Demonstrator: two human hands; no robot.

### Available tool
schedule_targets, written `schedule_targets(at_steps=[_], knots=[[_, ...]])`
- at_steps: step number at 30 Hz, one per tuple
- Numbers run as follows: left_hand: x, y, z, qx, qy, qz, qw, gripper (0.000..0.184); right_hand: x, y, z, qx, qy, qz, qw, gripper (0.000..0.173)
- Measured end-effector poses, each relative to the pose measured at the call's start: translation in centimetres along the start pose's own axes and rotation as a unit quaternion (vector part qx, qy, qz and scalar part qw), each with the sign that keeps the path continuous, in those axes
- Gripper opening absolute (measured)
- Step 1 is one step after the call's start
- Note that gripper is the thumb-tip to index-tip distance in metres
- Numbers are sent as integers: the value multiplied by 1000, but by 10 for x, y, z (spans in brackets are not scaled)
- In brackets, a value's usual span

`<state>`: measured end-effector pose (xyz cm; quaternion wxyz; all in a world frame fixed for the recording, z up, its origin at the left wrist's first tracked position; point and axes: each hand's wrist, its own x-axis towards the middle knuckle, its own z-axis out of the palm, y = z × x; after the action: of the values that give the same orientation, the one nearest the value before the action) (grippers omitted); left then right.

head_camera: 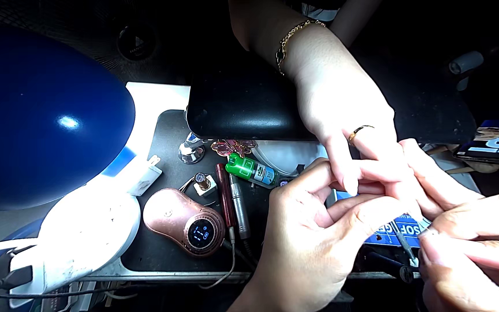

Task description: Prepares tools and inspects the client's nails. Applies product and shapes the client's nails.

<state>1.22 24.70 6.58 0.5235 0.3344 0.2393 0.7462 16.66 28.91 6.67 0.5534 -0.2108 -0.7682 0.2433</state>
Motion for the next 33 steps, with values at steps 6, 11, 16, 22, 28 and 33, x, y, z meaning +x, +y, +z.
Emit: schedule_targets(at_steps=[6,11,16,22,28,33], knots=[[0,0,0,8,-1,-2,1000,18,-1,2,-7,18,-13,7,1000,10],[0,0,0,3,3,-2,1000,20,-2,4,-9,45,-22,15,999,8],[-1,0,0,-3,4,0,1000,21,-1,3,-8,49,-14,12,999,8],[-1,1,0,-1,1,-1,1000,21,0,1,-5,63,-5,24,998,10],[-1,1,0,3,2,-1,1000,21,1,0,-1,79,13,26,996,11],[-1,2,-1,-1,1,-5,1000,21,2,1,-3,96,0,34,995,13]])
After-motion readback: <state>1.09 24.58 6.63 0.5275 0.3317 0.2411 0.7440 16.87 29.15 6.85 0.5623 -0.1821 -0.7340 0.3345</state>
